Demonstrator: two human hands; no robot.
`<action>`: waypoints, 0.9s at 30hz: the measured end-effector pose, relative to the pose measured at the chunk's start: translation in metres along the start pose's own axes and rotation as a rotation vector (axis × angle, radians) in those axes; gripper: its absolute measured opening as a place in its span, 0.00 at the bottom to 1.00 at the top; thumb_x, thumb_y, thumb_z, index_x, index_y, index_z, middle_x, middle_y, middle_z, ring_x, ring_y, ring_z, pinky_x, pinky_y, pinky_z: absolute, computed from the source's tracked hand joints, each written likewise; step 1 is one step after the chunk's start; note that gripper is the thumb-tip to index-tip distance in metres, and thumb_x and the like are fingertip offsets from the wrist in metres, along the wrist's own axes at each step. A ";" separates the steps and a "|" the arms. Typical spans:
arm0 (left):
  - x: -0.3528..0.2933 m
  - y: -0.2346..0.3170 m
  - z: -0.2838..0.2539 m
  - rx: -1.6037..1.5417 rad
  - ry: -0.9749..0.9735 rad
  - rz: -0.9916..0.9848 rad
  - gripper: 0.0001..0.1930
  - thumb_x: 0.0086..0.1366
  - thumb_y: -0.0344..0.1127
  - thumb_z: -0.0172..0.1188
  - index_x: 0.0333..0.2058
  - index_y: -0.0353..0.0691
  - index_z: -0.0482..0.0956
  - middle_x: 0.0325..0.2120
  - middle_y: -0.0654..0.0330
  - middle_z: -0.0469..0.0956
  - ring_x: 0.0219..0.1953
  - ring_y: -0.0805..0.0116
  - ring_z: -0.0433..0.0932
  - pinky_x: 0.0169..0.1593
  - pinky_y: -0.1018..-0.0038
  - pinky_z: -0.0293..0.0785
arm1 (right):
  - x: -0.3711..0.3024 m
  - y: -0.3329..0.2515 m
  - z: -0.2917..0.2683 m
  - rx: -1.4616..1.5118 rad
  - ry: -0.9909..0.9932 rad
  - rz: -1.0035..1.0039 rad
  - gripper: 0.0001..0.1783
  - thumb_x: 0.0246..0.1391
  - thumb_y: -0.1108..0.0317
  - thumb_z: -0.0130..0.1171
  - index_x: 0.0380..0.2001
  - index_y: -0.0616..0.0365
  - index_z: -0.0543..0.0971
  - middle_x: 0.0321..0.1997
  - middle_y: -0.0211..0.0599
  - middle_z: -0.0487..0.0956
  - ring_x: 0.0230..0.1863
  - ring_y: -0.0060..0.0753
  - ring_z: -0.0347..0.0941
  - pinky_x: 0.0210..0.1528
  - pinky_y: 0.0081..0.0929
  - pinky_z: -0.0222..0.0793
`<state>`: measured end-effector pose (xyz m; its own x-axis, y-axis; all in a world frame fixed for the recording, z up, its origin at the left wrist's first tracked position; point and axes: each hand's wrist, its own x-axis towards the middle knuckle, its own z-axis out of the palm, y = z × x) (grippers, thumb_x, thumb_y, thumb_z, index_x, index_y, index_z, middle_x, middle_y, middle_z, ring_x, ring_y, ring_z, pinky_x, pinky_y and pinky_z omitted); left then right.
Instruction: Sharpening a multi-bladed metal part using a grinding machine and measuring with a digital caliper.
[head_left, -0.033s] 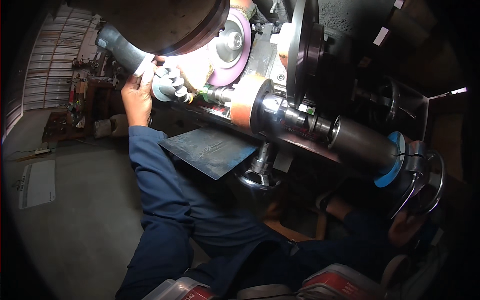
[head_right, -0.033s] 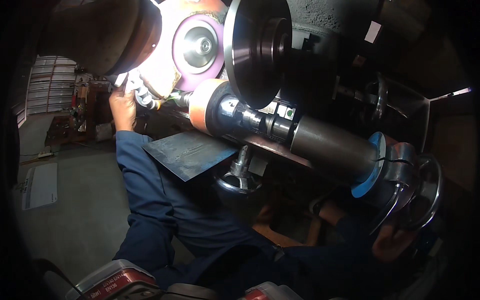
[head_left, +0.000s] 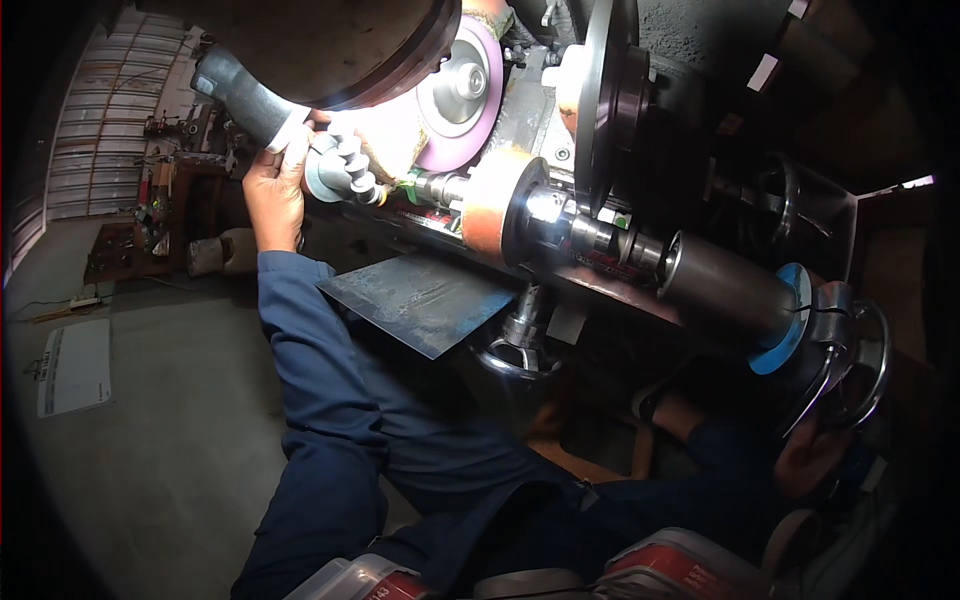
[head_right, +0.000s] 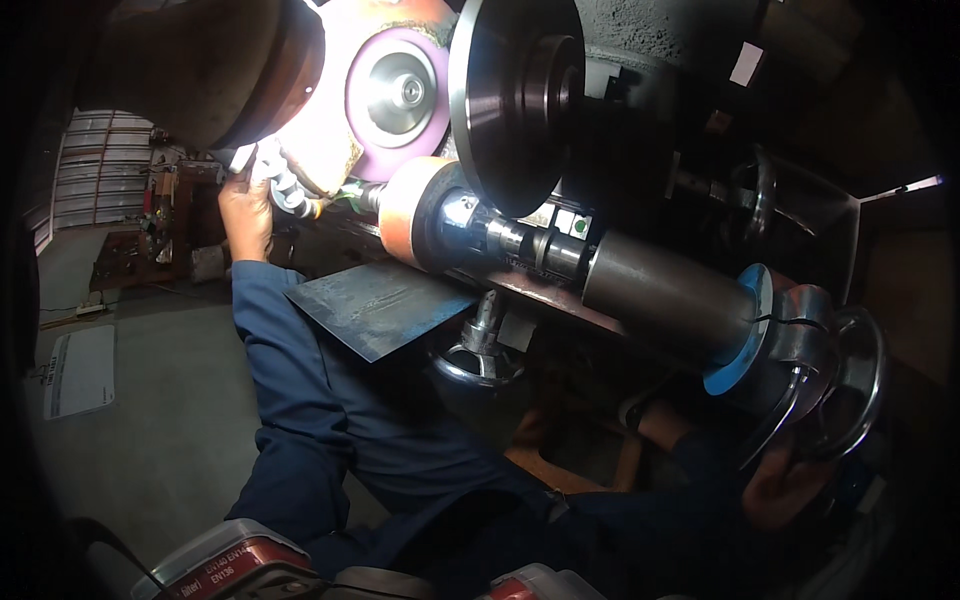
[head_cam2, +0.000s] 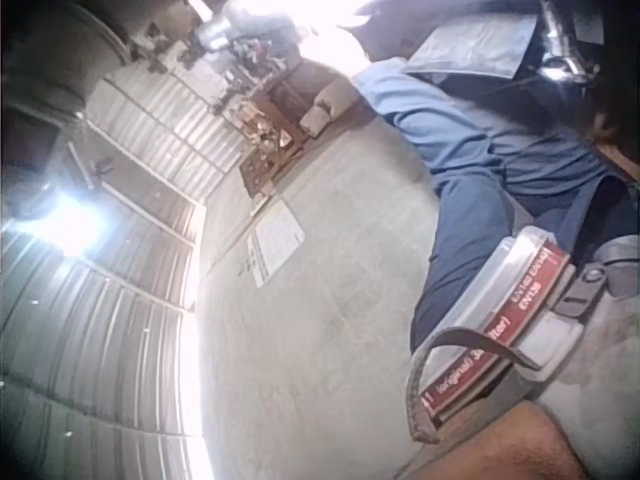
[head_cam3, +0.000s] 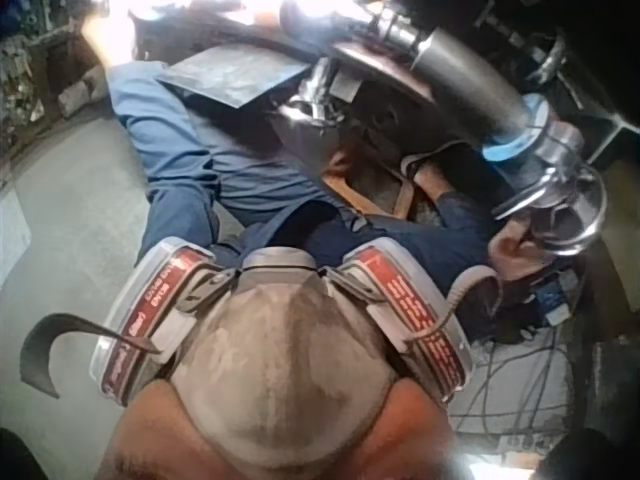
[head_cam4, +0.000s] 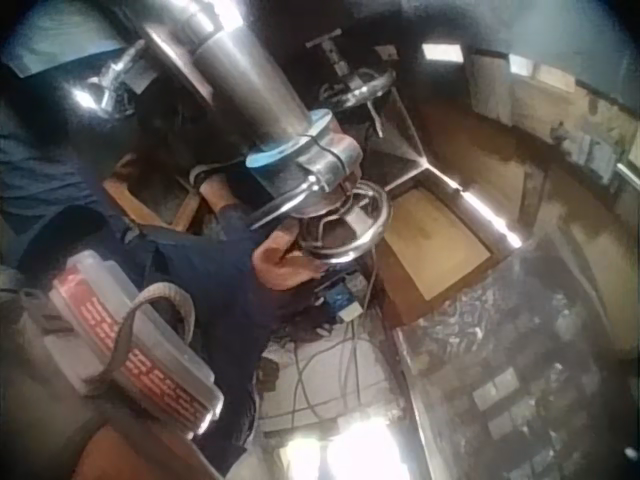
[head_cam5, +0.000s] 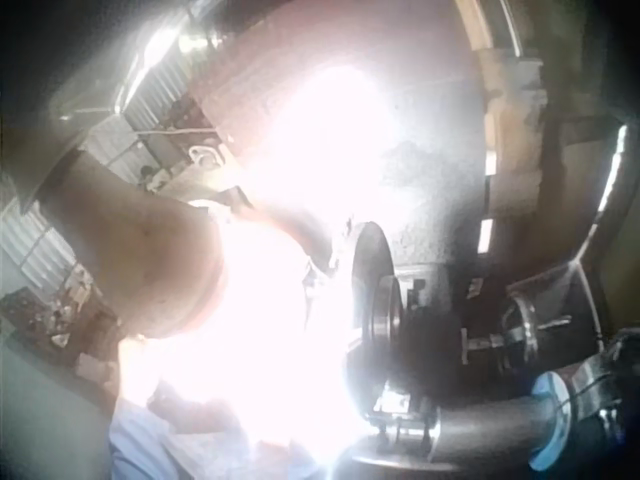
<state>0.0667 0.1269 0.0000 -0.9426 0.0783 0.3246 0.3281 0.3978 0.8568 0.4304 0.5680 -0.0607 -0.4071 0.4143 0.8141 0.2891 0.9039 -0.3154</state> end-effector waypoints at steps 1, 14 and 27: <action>0.000 0.001 -0.002 0.024 0.000 -0.033 0.19 0.66 0.30 0.62 0.53 0.28 0.74 0.45 0.60 0.79 0.44 0.73 0.76 0.49 0.77 0.70 | 0.003 0.001 0.001 -0.017 -0.014 -0.017 0.25 0.70 0.61 0.35 0.64 0.61 0.63 0.60 0.48 0.72 0.62 0.45 0.69 0.64 0.38 0.64; 0.000 0.001 -0.002 0.029 -0.005 0.001 0.19 0.66 0.30 0.61 0.53 0.28 0.74 0.46 0.59 0.79 0.45 0.72 0.76 0.49 0.76 0.71 | 0.054 -0.007 -0.006 -0.040 -0.426 0.095 0.26 0.71 0.62 0.28 0.62 0.67 0.65 0.58 0.53 0.73 0.59 0.48 0.72 0.60 0.39 0.69; 0.001 -0.002 -0.002 -0.061 0.041 -0.024 0.14 0.64 0.29 0.63 0.47 0.31 0.79 0.39 0.59 0.82 0.40 0.74 0.80 0.47 0.77 0.75 | 0.105 -0.007 -0.006 -0.043 -0.854 0.261 0.24 0.71 0.62 0.33 0.60 0.62 0.70 0.62 0.49 0.72 0.66 0.46 0.65 0.67 0.36 0.57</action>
<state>0.0653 0.1246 -0.0010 -0.9473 0.0311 0.3190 0.3099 0.3421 0.8871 0.3907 0.6041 0.0298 -0.8255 0.5598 0.0725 0.4878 0.7720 -0.4075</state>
